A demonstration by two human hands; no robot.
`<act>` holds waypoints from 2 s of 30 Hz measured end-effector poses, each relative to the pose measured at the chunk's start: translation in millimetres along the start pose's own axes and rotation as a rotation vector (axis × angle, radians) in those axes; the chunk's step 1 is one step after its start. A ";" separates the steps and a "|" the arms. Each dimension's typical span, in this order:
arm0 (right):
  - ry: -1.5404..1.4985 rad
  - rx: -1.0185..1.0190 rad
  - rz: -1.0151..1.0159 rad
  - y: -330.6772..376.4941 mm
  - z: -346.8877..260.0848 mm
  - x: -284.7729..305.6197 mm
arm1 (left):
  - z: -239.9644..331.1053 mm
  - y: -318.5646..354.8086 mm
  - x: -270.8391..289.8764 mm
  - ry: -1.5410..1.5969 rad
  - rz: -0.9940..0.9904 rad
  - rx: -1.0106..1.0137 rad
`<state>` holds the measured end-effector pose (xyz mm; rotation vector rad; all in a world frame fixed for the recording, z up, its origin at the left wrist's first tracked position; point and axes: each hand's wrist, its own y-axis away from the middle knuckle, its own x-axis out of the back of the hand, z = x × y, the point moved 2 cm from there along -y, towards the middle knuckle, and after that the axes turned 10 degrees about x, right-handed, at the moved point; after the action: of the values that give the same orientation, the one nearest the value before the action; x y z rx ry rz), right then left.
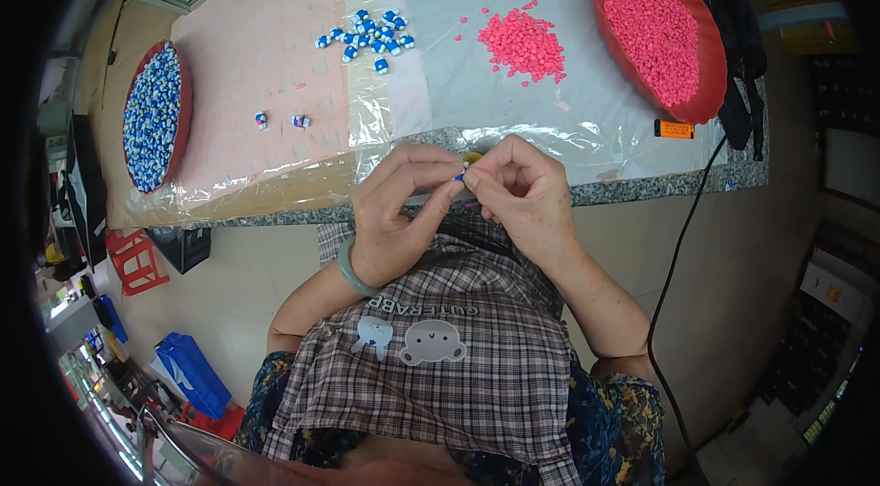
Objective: Applying glue to small blue-and-white circular parts and attaching tiny pink plastic bits to them at a factory workstation.
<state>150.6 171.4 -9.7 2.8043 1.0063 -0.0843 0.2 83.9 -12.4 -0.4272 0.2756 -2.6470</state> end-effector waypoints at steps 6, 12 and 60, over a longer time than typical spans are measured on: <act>0.156 0.091 0.052 -16.0 -17.5 16.6 | 1.7 -10.7 41.7 0.014 0.065 0.181; 0.886 0.374 0.214 -46.4 0.2 57.5 | -39.6 -6.4 127.0 -0.340 0.290 0.269; 0.294 0.252 -0.148 -11.7 -21.9 36.8 | 13.0 -9.0 22.5 -0.029 -0.268 0.256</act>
<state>171.5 207.1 6.4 3.0252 1.3547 0.2044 -18.2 80.0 7.7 -0.4425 -0.1401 -2.8817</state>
